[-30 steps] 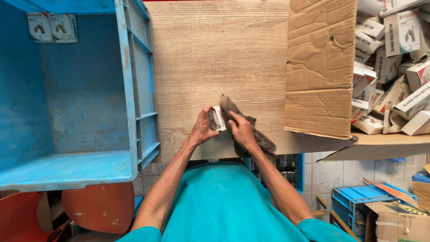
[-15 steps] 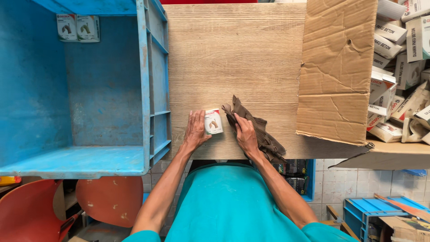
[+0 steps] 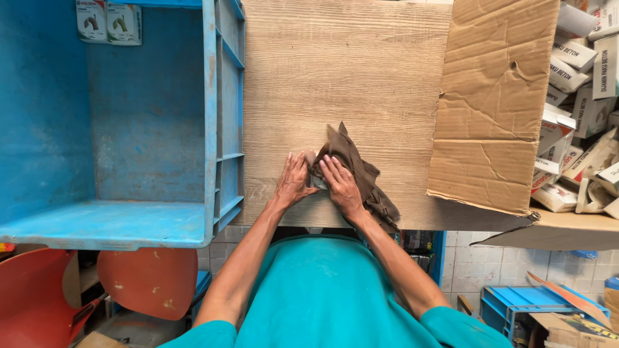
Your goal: The person picks up small white boxes from a large cardboard carton, wipes them with a brown cloth, and places them into a blue plastic bin.
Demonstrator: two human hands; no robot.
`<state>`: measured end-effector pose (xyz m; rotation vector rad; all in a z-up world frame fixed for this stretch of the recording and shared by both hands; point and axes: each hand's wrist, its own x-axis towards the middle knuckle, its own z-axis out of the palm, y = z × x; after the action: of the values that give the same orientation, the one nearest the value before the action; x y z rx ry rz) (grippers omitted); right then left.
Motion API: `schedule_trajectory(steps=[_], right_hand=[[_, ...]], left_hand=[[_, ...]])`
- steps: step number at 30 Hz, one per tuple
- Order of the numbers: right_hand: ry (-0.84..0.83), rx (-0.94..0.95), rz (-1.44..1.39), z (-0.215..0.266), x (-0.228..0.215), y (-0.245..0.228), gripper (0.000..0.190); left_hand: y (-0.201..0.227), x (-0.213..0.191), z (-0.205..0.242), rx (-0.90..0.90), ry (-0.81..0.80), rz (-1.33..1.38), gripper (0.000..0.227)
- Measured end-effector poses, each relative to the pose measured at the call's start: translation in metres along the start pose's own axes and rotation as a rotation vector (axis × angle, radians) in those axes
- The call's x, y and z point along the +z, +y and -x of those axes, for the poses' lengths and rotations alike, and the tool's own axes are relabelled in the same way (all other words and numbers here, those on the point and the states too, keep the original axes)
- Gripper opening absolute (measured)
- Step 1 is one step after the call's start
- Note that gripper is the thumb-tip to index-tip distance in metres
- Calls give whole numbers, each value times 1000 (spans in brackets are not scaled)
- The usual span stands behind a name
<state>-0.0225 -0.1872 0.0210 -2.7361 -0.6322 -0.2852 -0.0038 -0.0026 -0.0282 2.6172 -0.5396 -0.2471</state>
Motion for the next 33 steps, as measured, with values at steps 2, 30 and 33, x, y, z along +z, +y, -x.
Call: schedule_trajectory(steps=[2, 30, 33], right_hand=[[8, 77, -110, -3, 4, 5, 43], [4, 50, 53, 1, 8, -2, 62], [-41, -88, -59, 20, 3, -11, 53]], left_hand=[[4, -8, -2, -12, 2, 20, 104], [14, -27, 1, -93, -26, 78, 108], [14, -32, 0, -82, -20, 55, 108]])
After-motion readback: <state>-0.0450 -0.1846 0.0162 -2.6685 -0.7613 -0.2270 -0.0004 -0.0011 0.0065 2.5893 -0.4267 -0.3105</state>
